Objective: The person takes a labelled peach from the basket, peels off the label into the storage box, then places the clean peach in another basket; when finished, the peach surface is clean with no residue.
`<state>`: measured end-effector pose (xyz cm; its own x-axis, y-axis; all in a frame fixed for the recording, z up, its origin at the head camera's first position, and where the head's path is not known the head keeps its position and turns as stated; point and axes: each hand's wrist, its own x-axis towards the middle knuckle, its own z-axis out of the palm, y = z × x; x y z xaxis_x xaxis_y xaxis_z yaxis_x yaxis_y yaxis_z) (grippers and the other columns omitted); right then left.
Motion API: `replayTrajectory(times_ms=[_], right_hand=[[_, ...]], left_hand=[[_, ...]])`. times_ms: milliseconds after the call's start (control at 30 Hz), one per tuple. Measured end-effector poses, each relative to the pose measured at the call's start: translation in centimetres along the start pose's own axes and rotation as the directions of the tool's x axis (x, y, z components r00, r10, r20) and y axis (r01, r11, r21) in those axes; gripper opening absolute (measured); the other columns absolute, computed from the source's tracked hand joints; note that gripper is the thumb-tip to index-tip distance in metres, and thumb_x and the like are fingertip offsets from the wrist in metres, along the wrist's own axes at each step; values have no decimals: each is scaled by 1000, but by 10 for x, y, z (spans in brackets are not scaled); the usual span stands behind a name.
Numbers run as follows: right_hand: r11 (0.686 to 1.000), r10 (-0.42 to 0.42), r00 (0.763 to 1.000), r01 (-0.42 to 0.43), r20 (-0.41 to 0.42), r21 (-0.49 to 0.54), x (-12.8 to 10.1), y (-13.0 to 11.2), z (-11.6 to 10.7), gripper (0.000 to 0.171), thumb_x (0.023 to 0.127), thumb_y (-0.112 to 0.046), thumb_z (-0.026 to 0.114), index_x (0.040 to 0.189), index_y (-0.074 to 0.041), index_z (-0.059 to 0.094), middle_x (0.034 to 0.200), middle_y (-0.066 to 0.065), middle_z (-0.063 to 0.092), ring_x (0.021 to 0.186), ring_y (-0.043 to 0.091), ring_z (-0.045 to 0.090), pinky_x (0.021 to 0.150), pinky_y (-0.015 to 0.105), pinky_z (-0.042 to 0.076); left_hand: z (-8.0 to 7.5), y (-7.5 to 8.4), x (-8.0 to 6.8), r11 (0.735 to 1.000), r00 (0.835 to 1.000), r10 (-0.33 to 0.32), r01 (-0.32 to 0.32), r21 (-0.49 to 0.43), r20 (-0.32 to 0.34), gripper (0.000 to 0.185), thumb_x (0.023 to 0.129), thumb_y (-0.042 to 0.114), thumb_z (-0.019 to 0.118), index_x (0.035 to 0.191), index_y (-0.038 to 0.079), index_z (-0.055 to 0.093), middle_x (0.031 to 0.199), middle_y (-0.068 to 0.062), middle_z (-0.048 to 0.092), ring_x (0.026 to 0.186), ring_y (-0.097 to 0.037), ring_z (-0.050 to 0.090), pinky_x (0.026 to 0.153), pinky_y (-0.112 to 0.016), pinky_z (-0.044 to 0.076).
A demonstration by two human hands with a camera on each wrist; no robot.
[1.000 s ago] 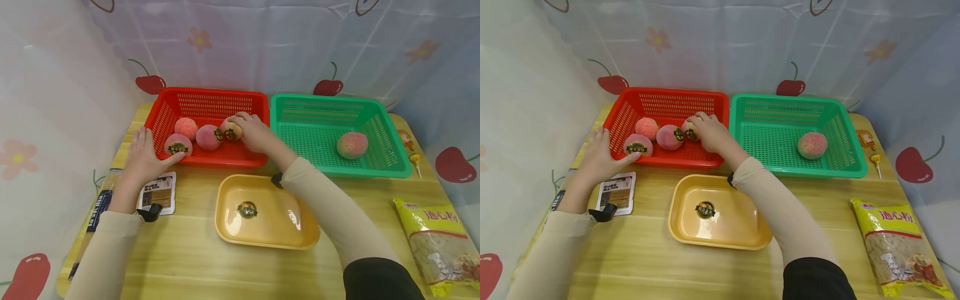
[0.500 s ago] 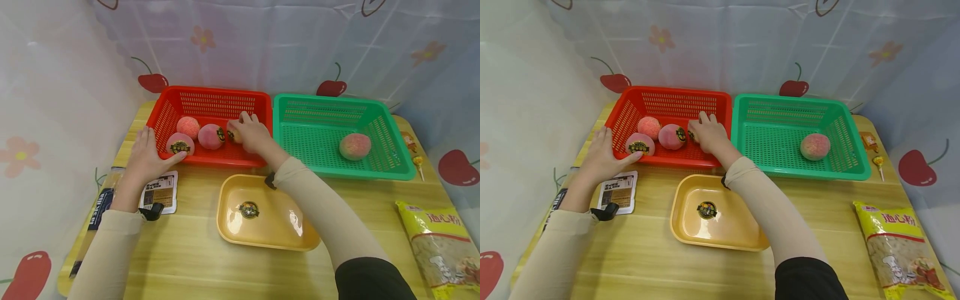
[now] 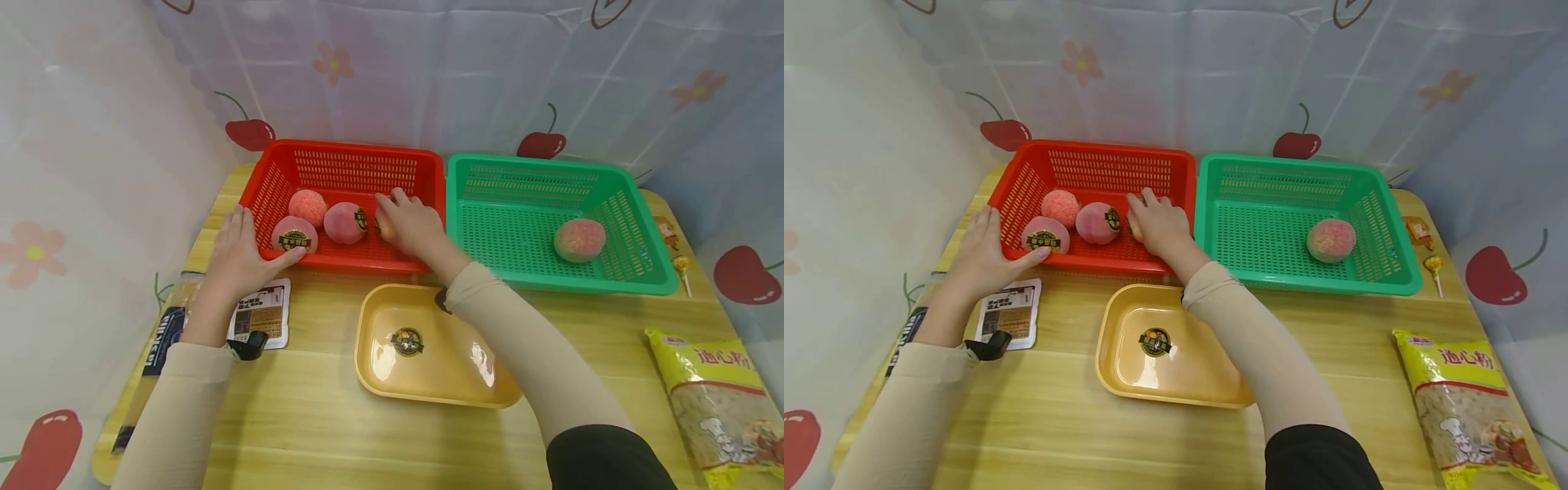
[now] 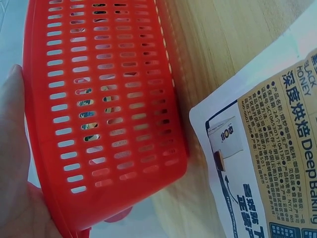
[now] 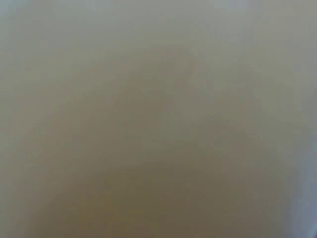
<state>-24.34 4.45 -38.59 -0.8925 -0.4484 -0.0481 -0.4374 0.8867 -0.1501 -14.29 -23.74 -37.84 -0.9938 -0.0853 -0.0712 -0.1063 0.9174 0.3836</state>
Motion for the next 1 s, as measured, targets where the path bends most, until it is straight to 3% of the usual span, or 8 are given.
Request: replayTrajectory(times_ms=[233,433,533,700,900,1000], right_hand=[[999,30,999,-30,-10,-10,-2,1,2,44,102,-38,42,141,-18,43,135,13,54,114,37,57,88,52,56],[977,3,1000,0,-14,215,-8,4,-8,82,85,-42,73,151,-15,32,146,10,48,125,33,54,95,54,54],[928,-21,999,38,-49,371,-16,4,-17,92,78,-39,83,152,-16,32,146,6,48,126,26,53,99,48,52],[827,-39,987,119,-154,550,-37,3,-31,91,76,-36,86,150,-19,34,143,0,49,126,17,50,101,40,52],[664,-53,971,208,-233,718,-68,10,-37,92,76,-27,88,150,-24,34,142,-4,48,127,13,50,98,37,54],[632,-55,969,221,-241,743,-81,14,-38,92,75,-27,88,150,-26,34,142,-5,48,126,12,50,99,36,54]], left_hand=[[-1,2,0,1000,1000,5,-5,3,-4,129,78,80,56,157,0,-7,166,-22,-8,153,-45,-5,118,-70,12],[0,3,0,1000,1000,0,0,-5,1,129,78,79,57,157,1,-7,166,-22,-8,153,-45,-5,117,-70,12],[-1,3,-1,1000,1000,-3,3,-12,0,129,78,79,57,157,1,-7,166,-22,-8,153,-46,-4,117,-71,13],[0,2,-2,1000,1000,-7,7,-26,-13,128,78,78,58,158,1,-6,166,-21,-7,153,-46,-2,116,-72,15],[1,3,-4,999,998,-26,23,-43,-61,130,75,81,59,158,2,-3,167,-21,-2,152,-46,3,111,-74,24],[0,9,-8,999,994,-17,13,-40,-112,126,77,77,62,159,1,3,166,-22,5,152,-45,5,108,-74,27]])
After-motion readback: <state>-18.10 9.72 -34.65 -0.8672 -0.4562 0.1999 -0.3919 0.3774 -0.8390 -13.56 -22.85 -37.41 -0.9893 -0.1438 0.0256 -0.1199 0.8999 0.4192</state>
